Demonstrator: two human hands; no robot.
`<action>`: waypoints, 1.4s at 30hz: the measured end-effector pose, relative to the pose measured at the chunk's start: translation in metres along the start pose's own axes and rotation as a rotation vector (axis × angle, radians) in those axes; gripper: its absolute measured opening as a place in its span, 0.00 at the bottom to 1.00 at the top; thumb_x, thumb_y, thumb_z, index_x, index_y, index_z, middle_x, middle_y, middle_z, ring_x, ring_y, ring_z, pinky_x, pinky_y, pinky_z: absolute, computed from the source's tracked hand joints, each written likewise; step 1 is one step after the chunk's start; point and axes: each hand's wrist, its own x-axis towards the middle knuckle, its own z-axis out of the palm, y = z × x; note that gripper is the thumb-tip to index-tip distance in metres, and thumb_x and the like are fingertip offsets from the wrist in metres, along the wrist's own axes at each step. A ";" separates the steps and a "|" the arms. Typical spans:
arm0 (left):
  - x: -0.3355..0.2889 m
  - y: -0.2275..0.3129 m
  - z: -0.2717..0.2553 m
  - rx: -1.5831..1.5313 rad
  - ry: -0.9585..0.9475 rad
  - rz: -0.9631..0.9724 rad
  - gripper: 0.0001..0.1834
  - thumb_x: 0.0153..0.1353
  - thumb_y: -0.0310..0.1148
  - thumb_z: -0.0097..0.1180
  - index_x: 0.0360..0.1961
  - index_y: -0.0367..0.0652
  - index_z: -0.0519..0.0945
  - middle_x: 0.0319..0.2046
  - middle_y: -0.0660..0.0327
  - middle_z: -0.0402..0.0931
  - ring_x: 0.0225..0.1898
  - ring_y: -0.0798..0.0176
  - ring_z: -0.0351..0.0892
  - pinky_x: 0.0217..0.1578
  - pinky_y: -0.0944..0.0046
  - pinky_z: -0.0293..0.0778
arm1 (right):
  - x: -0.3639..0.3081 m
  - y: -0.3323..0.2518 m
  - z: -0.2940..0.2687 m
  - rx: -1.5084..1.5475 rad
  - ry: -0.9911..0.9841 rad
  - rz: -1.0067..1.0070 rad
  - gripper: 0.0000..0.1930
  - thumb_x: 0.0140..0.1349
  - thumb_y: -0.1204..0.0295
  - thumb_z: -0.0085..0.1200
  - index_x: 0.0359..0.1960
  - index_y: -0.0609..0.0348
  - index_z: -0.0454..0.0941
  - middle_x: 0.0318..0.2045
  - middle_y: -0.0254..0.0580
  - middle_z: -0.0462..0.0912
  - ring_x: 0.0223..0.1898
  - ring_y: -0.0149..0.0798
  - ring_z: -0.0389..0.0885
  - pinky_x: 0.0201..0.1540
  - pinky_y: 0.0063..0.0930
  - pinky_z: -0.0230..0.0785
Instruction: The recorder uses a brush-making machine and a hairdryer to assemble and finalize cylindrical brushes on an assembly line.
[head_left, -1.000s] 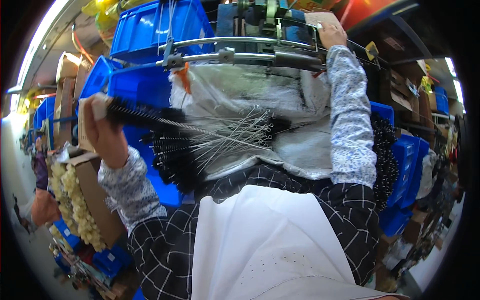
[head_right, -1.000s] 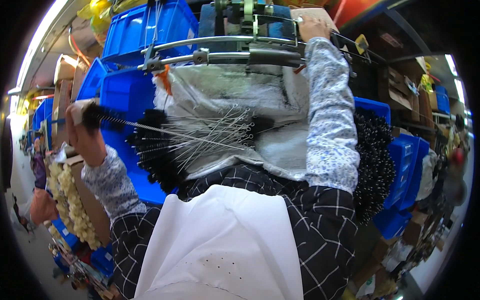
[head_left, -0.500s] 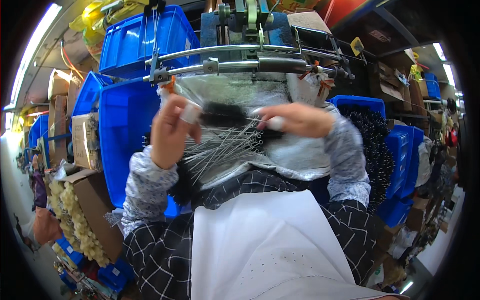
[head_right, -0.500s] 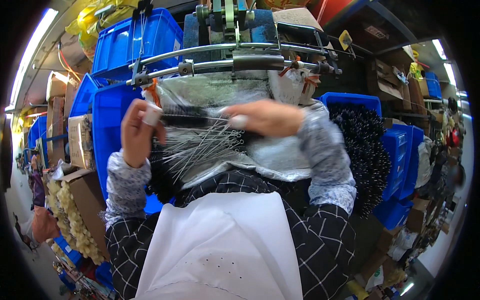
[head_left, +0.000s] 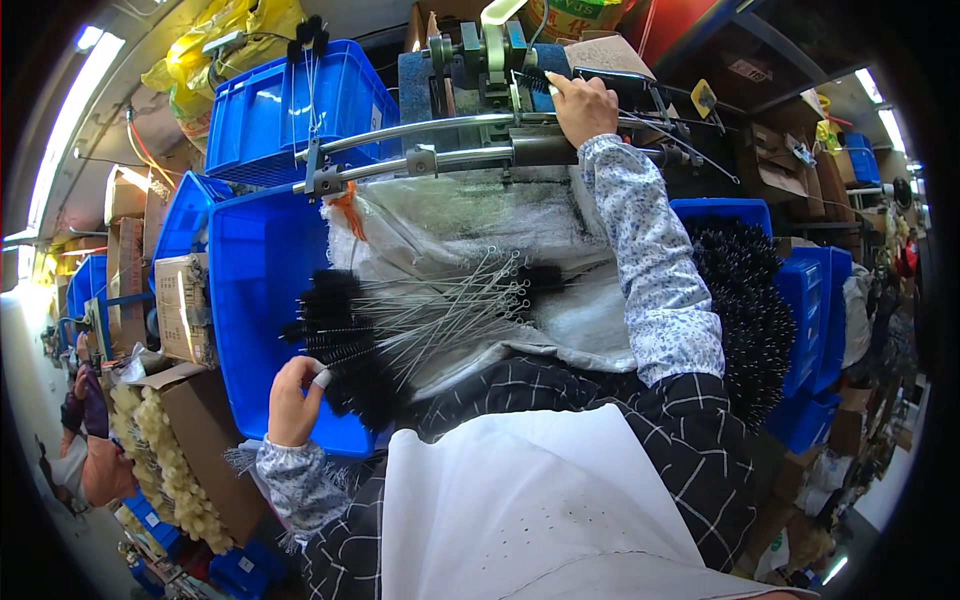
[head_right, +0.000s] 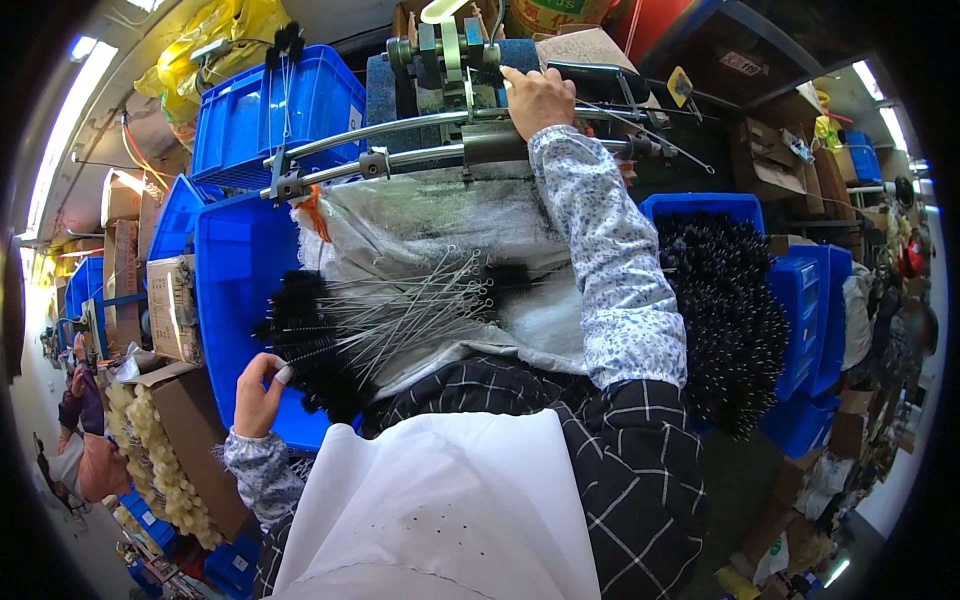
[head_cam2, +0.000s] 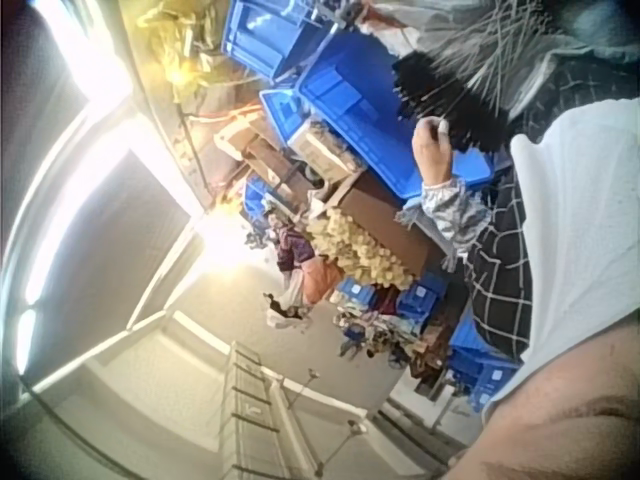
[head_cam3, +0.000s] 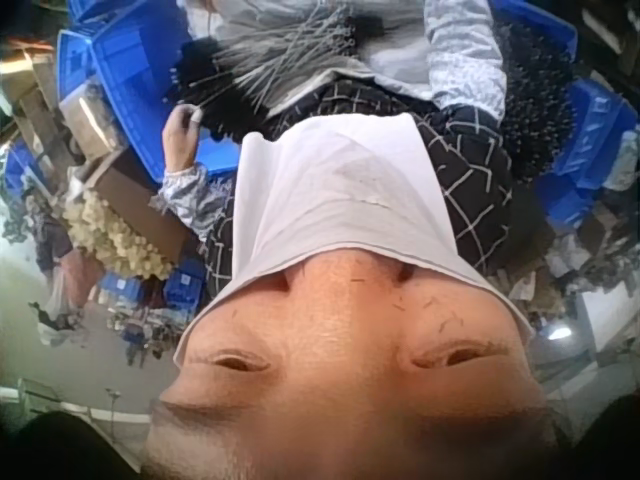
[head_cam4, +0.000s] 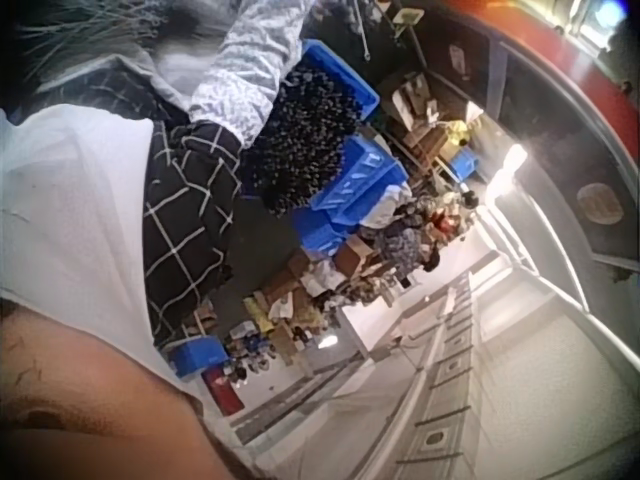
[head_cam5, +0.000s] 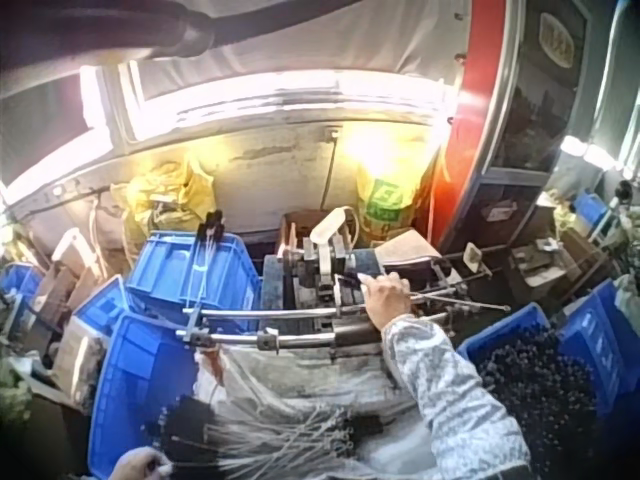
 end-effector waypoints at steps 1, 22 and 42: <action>-0.002 -0.001 0.001 -0.001 0.000 0.000 0.06 0.47 0.24 0.53 0.27 0.37 0.69 0.20 0.61 0.67 0.22 0.67 0.65 0.24 0.69 0.62 | 0.001 -0.001 0.002 -0.010 -0.016 0.015 0.13 0.54 0.64 0.44 0.41 0.40 0.74 0.26 0.33 0.77 0.33 0.36 0.71 0.37 0.33 0.61; 0.010 0.028 -0.001 0.000 0.653 0.148 0.06 0.57 0.29 0.46 0.29 0.36 0.70 0.24 0.58 0.70 0.26 0.66 0.67 0.30 0.70 0.65 | 0.029 0.018 0.036 0.032 -0.146 -0.115 0.20 0.57 0.75 0.37 0.50 0.35 0.66 0.48 0.35 0.68 0.56 0.38 0.55 0.56 0.46 0.40; -0.044 -0.040 -0.169 -0.223 1.558 0.545 0.11 0.48 0.27 0.52 0.34 0.37 0.73 0.31 0.54 0.72 0.31 0.53 0.73 0.31 0.59 0.71 | 0.002 0.001 0.020 0.188 -0.092 0.182 0.20 0.53 0.66 0.47 0.49 0.52 0.67 0.44 0.36 0.72 0.45 0.37 0.70 0.45 0.40 0.57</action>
